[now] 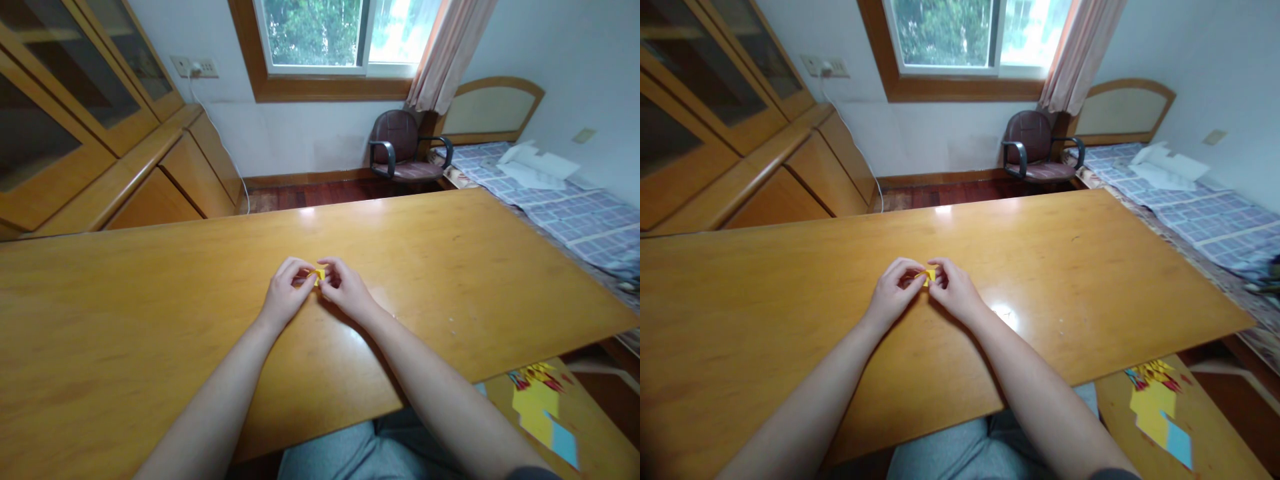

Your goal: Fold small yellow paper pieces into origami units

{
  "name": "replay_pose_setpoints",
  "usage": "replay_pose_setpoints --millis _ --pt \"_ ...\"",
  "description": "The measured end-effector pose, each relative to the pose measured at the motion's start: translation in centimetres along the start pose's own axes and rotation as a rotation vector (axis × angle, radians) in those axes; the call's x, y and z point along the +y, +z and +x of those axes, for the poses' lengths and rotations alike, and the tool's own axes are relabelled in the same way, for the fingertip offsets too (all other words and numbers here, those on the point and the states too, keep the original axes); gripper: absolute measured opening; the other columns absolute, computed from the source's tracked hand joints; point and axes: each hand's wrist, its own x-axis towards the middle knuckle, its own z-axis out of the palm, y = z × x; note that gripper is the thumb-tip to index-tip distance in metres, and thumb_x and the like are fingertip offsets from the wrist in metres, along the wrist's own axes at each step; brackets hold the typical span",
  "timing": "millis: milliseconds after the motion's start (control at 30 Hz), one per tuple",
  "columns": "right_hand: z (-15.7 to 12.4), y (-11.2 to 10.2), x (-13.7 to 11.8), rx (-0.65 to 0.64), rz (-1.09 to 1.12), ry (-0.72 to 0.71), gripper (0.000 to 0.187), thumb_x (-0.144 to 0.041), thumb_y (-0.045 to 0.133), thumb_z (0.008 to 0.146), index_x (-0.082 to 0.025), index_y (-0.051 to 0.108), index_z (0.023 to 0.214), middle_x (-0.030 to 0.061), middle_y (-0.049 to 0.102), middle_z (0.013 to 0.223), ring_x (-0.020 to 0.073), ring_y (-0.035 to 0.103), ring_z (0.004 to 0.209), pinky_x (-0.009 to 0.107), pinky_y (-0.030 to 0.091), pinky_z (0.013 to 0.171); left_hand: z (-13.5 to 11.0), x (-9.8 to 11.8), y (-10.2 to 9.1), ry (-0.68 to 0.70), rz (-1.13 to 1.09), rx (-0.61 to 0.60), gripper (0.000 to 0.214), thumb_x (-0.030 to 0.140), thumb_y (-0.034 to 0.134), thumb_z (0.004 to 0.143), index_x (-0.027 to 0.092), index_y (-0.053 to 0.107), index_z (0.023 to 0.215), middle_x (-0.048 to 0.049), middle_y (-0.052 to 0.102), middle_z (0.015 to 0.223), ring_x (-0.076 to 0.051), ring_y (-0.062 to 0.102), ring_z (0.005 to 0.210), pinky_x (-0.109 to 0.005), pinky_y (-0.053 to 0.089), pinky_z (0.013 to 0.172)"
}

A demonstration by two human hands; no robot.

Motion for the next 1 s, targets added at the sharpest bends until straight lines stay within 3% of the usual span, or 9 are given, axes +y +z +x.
replay_pose_setpoints --millis 367,633,1000 --pt "0.0 -0.2 -0.5 0.032 -0.027 -0.017 0.030 -0.021 0.061 0.082 -0.020 0.060 0.112 0.0003 0.061 0.087 0.0120 0.059 0.074 0.025 0.049 0.069 0.3 -0.1 -0.3 -0.079 -0.013 0.032 0.011 0.027 0.058 0.087 0.019 0.066 0.090 -0.0017 0.064 0.088 -0.015 0.061 0.079 -0.026 0.050 0.071" --pt "0.1 -0.8 -0.9 0.055 -0.068 -0.067 0.014 -0.021 0.064 0.084 -0.018 0.069 0.098 0.0030 0.067 0.091 0.0136 0.061 0.077 0.027 0.049 0.072 0.4 -0.1 -0.4 -0.236 -0.267 0.042 0.021 0.037 0.061 0.084 0.018 0.066 0.090 -0.0019 0.067 0.090 -0.017 0.067 0.078 -0.029 0.056 0.074" --pt "0.4 -1.4 -0.4 0.072 -0.017 -0.114 0.014 -0.025 0.062 0.090 -0.022 0.073 0.098 0.0047 0.070 0.097 0.0175 0.063 0.093 0.032 0.048 0.086 0.4 -0.8 -0.5 -0.328 -0.531 -0.016 0.032 0.044 0.069 0.080 0.017 0.064 0.098 -0.0034 0.070 0.096 -0.019 0.070 0.084 -0.034 0.059 0.080"
